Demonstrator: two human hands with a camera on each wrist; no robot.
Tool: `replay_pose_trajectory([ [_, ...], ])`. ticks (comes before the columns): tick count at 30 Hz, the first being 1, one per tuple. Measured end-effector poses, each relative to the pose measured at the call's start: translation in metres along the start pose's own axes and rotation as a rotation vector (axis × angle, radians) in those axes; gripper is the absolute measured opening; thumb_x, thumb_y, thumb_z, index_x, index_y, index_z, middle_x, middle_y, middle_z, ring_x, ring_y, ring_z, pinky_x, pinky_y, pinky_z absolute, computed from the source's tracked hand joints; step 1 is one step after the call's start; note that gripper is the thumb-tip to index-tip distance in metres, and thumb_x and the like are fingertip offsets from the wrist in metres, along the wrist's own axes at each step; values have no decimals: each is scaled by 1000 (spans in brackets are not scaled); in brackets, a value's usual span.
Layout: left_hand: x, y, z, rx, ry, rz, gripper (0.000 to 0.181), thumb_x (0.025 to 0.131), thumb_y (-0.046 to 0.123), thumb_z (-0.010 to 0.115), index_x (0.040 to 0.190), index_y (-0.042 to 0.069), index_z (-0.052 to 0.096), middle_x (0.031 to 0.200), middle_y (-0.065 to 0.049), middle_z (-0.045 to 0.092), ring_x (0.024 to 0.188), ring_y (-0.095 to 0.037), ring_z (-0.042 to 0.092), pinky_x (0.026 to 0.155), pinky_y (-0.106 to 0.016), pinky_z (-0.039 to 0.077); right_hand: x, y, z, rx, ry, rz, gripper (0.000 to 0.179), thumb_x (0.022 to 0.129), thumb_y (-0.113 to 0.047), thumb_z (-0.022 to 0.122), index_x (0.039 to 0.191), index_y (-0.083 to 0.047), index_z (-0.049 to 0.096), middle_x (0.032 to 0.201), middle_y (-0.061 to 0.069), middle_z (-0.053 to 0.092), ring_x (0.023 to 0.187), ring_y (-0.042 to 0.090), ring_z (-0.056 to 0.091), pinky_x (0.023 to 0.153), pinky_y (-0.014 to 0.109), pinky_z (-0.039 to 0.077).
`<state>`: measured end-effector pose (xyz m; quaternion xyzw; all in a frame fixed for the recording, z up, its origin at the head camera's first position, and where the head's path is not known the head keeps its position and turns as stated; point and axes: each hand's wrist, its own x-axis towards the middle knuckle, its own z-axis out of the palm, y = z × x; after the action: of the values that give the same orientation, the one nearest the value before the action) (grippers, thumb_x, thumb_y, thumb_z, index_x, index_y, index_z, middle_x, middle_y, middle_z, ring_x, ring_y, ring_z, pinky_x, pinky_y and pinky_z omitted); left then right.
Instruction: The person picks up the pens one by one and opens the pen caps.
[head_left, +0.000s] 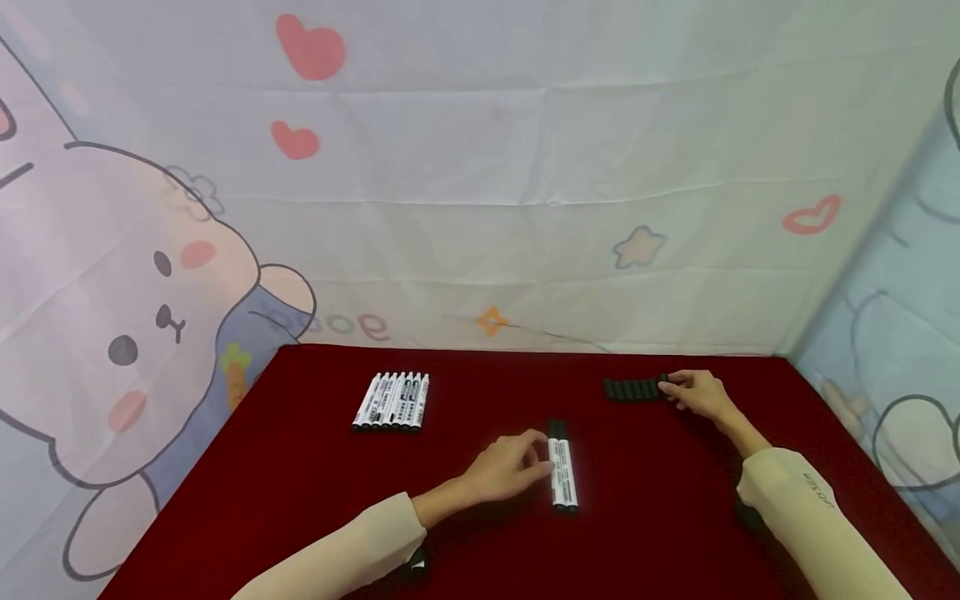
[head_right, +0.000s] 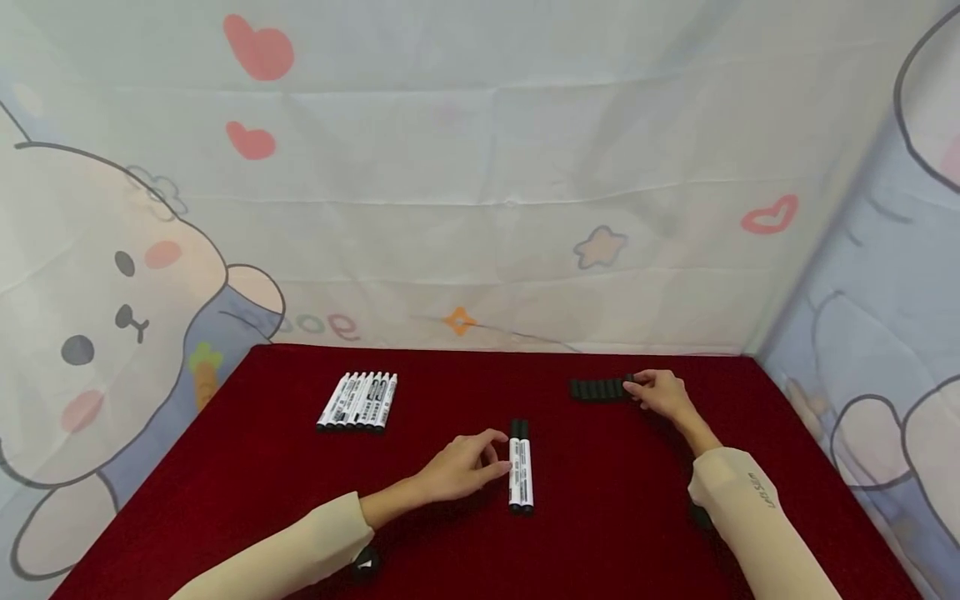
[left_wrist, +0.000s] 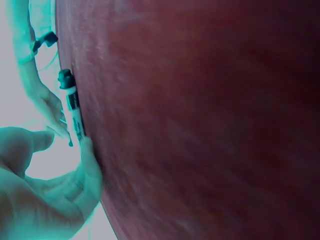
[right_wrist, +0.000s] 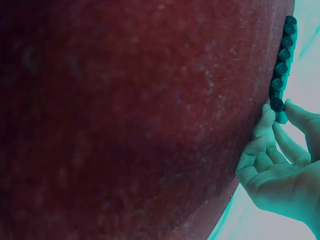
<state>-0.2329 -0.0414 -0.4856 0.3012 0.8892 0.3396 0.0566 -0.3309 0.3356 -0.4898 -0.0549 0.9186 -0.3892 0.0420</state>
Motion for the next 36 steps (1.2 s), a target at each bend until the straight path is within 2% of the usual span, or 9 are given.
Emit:
replay_pose_trajectory([
  [3,1,4,2,47,34,-42,43,99,29,66,132,2,60,87,-6,73,56,2,46,49,-15,39,3,0,3,5,3,2,55,105,-25,59,136,20,50,103,27,74,73,12,67,64,27,53],
  [6,2,6,6,82,39,-70,44,98,31,67,132,3,61,82,-1,72,54,1,44,45,-15,37,4,0,4,-3,-1,4,56,105,-26,59,135,21,50,101,26,74,73,12,67,65,28,54],
  [15,4,19,13,187,37,-85,42,95,32,72,126,5,64,72,6,63,52,1,45,42,-15,36,3,-1,2,-30,-19,10,53,106,-27,56,132,19,53,100,25,73,75,14,65,69,32,55],
  [21,5,23,16,231,51,-93,37,93,30,74,121,7,64,74,8,57,53,-1,43,43,-17,36,0,-4,0,-44,-27,4,51,108,-26,52,132,18,53,101,26,71,79,19,68,73,37,57],
  [30,10,25,20,264,76,-104,44,90,28,75,124,5,61,74,7,59,52,-2,45,43,-18,36,-8,-9,-8,-9,-34,-21,48,109,-24,49,135,17,50,100,24,71,74,13,67,61,29,55],
  [36,12,28,22,263,74,-132,45,87,28,76,122,6,60,72,8,57,51,-3,47,43,-19,38,-17,-12,-12,-29,-35,-48,49,109,-25,48,136,16,49,100,25,71,75,16,68,59,30,55],
])
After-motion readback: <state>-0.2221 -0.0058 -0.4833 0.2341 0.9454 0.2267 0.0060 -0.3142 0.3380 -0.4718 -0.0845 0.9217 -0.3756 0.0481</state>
